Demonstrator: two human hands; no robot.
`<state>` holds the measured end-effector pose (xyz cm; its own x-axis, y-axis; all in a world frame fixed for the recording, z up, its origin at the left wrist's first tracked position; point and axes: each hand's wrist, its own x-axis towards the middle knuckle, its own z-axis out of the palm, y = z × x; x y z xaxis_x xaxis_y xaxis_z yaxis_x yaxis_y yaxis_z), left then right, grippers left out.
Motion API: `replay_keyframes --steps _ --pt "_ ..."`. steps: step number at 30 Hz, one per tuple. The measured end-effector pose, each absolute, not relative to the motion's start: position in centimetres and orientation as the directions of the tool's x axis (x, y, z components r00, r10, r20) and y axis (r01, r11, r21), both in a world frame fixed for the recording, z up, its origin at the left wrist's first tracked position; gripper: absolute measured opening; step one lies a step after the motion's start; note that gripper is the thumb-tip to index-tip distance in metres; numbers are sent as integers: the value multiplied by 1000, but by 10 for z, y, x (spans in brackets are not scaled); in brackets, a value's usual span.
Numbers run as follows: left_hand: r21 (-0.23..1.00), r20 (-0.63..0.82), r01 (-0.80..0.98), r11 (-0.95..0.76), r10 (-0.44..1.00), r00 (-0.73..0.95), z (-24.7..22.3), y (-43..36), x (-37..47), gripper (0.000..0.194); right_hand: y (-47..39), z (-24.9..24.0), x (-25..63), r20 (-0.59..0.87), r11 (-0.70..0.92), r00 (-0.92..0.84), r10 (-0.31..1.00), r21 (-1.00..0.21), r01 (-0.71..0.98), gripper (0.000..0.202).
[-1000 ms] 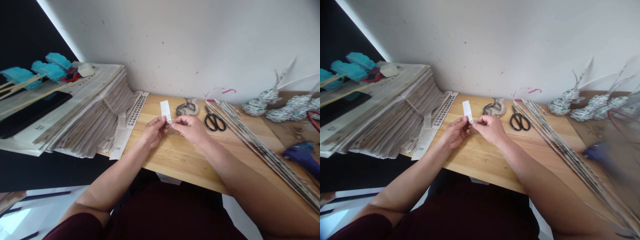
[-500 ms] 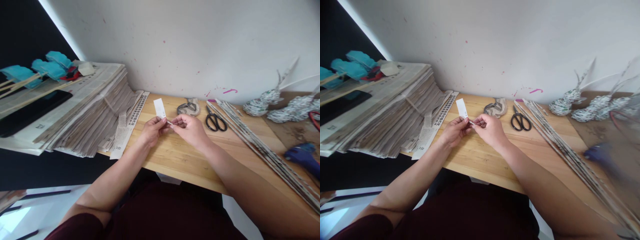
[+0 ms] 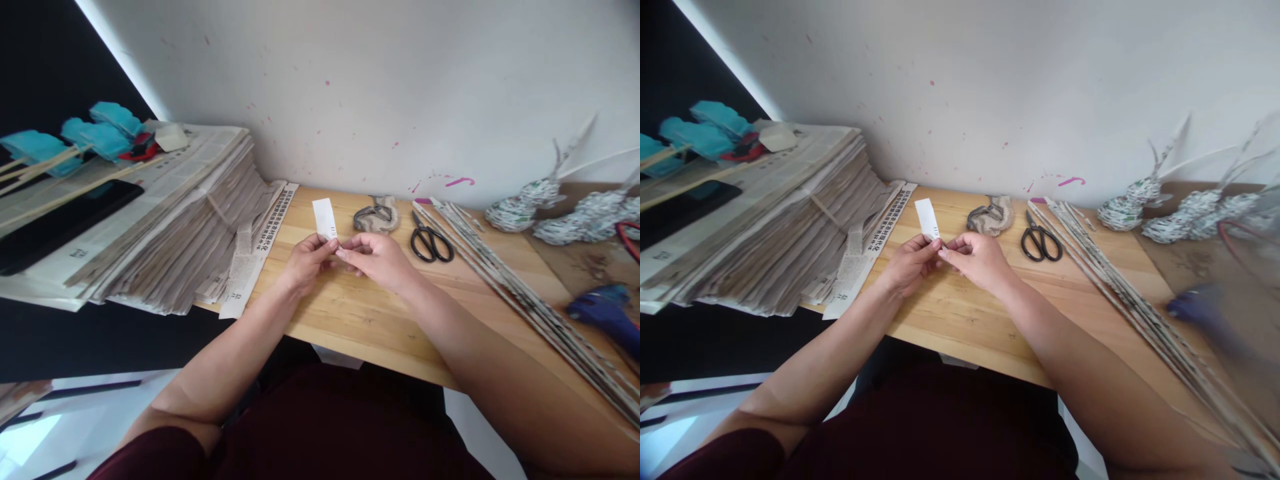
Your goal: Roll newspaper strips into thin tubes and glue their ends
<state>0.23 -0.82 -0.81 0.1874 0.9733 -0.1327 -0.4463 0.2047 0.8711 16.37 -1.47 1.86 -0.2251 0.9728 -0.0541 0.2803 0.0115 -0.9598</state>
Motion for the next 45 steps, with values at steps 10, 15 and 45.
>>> replay_keyframes --steps 10,15,45 --pt "865 -148 -455 212 974 172 -7 -8 0 28 -13 16 161 -181 -148 -148 972 -967 207 18" --pt "880 -115 -444 171 982 150 -6 -8 0 26 -12 14 160 -190 -155 -138 972 -960 231 18" --pt "757 -308 -568 324 943 128 -3 -3 -1 14 -21 7 161 511 600 -411 755 -285 748 13"
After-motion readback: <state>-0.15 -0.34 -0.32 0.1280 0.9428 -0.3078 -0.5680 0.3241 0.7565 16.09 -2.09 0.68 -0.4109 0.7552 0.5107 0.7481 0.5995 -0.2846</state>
